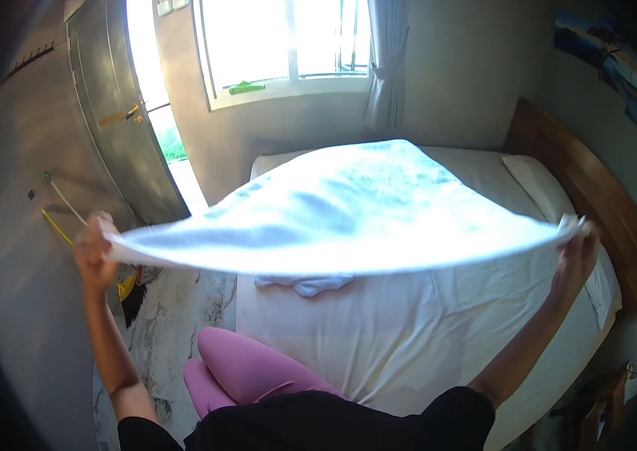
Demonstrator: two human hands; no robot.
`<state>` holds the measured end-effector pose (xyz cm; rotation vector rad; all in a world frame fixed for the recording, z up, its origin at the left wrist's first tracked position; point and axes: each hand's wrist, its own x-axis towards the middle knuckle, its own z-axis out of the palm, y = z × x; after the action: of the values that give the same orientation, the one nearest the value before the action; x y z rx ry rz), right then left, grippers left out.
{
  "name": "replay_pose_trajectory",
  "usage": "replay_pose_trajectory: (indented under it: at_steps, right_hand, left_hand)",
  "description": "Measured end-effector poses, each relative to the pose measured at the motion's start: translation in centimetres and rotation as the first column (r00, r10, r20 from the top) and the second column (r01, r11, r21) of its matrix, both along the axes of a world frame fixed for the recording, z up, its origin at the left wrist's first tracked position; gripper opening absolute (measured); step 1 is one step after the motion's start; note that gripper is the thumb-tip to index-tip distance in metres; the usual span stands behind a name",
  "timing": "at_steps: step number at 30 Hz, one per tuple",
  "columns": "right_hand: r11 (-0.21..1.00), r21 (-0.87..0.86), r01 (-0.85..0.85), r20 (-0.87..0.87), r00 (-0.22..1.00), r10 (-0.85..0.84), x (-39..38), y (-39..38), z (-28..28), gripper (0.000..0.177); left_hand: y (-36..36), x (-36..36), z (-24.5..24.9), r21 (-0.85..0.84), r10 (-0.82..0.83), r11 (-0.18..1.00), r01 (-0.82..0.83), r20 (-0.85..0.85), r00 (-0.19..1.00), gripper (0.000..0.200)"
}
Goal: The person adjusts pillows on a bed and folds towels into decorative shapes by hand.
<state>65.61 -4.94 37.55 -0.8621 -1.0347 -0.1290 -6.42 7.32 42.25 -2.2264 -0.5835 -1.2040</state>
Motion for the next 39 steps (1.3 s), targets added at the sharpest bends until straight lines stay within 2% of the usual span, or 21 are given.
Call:
replay_pose_trajectory:
  at_steps: [1,2,4,5,8,11,14,17,20,21,23,25,28,29,30,31,32,34,35,36,39]
  right_hand:
    - [0.995,-0.104,-0.008,-0.014,1.0,0.007,-0.7,-1.3,-2.6,0.033]
    - [0.978,-0.206,-0.017,-0.028,1.0,0.011,-1.8,-2.6,-4.9,0.033]
    - [0.914,-0.401,-0.064,0.019,0.997,0.078,-3.3,-4.8,-8.8,0.029]
    - [0.903,-0.419,-0.096,0.005,0.994,0.108,-3.7,-5.4,-10.9,0.028]
    - [0.849,-0.507,-0.151,-0.059,0.988,0.141,-4.7,-6.1,-15.1,0.025]
    - [0.837,-0.498,-0.228,-0.162,0.972,0.169,-6.5,-5.5,-16.4,0.022]
    - [0.854,-0.412,-0.317,-0.243,0.942,0.232,-6.4,-4.8,-16.7,0.021]
    - [0.85,-0.401,-0.341,-0.25,0.934,0.257,-5.9,-4.9,-16.3,0.025]
    - [0.858,-0.348,-0.377,-0.224,0.922,0.315,-6.2,-6.4,-15.5,0.031]
    - [0.853,-0.309,-0.421,-0.228,0.903,0.364,-6.1,-7.2,-15.2,0.032]
    - [0.875,-0.207,-0.438,-0.202,0.894,0.4,-6.3,-8.1,-15.3,0.036]
    - [0.881,-0.218,-0.421,-0.195,0.903,0.383,-5.9,-8.9,-15.1,0.037]
    - [0.882,-0.246,-0.403,-0.113,0.915,0.387,-6.4,-8.3,-14.3,0.037]
    - [0.885,-0.275,-0.375,-0.078,0.926,0.368,-6.5,-7.4,-14.1,0.037]
    - [0.888,-0.302,-0.346,-0.042,0.936,0.35,-6.5,-6.4,-14.1,0.037]
    - [0.848,-0.384,-0.365,-0.127,0.931,0.344,-6.2,-5.5,-14.6,0.038]
    - [0.809,-0.463,-0.362,-0.109,0.929,0.353,-6.2,-4.0,-14.6,0.035]
    - [0.781,-0.524,-0.339,-0.157,0.94,0.303,-6.2,-0.4,-16.0,0.026]
    - [0.756,-0.511,-0.409,-0.267,0.912,0.312,-6.4,1.4,-16.6,0.021]
    - [0.73,-0.489,-0.478,-0.375,0.871,0.319,-6.7,3.1,-17.2,0.017]
    - [0.729,-0.463,-0.505,-0.441,0.844,0.305,-6.2,9.3,-20.3,0.013]
  left_hand:
    - [-1.0,-0.3,-1.7,-0.17,-0.105,0.981,0.098,-0.031,0.994,0.031]
    - [-2.1,-0.4,-3.9,-0.313,-0.095,0.946,0.085,-0.016,0.995,0.033]
    - [-4.3,-0.9,-7.9,-0.491,0.013,0.871,-0.021,-0.021,1.0,0.035]
    - [-5.3,-1.0,-10.0,-0.561,0.056,0.827,-0.03,0.03,0.998,0.035]
    - [-8.0,-2.0,-12.9,-0.733,0.16,0.665,-0.142,-0.046,0.986,0.026]
    - [-8.7,0.0,-14.1,-0.726,0.251,0.671,-0.15,0.032,0.968,0.018]
    - [-8.2,-0.2,-13.9,-0.709,0.182,0.676,-0.2,-0.102,0.978,0.014]
    - [-9.1,-1.1,-12.6,-0.874,0.202,0.45,-0.185,-0.102,0.974,0.017]
    - [-10.7,-1.8,-10.5,-0.959,0.184,0.284,-0.008,0.046,0.982,0.017]
    - [-11.2,-2.3,-10.2,-0.909,0.138,0.414,-0.049,0.009,0.99,0.017]
    - [-12.4,-3.0,-9.5,-0.9,0.115,0.429,0.078,0.14,0.983,0.019]
    - [-13.0,-4.4,-9.4,-0.861,0.043,0.474,0.184,0.231,0.972,0.024]
    - [-13.0,-5.2,-8.9,-0.867,0.016,0.418,0.271,0.306,0.952,0.025]
    - [-12.3,-5.1,-8.8,-0.876,0.03,0.411,0.25,0.287,0.957,0.025]
    - [-11.3,-4.1,-8.6,-0.859,0.038,0.477,0.189,0.235,0.971,0.024]
    - [-10.2,-2.5,-8.6,-0.832,0.05,0.54,0.127,0.183,0.982,0.023]
    - [-8.9,-1.5,-8.8,-0.797,0.067,0.601,0.065,0.131,0.989,0.022]
    - [-5.8,-1.9,-11.2,-0.91,0.162,0.407,0.073,0.151,0.975,0.02]
    - [-4.0,-2.1,-12.8,-0.95,0.212,0.302,0.083,0.152,0.965,0.018]
    - [-1.9,-2.0,-14.1,-0.945,0.205,0.311,0.098,0.168,0.964,0.017]
    - [4.5,-0.6,-18.2,-0.945,0.242,0.294,0.142,0.217,0.946,0.015]
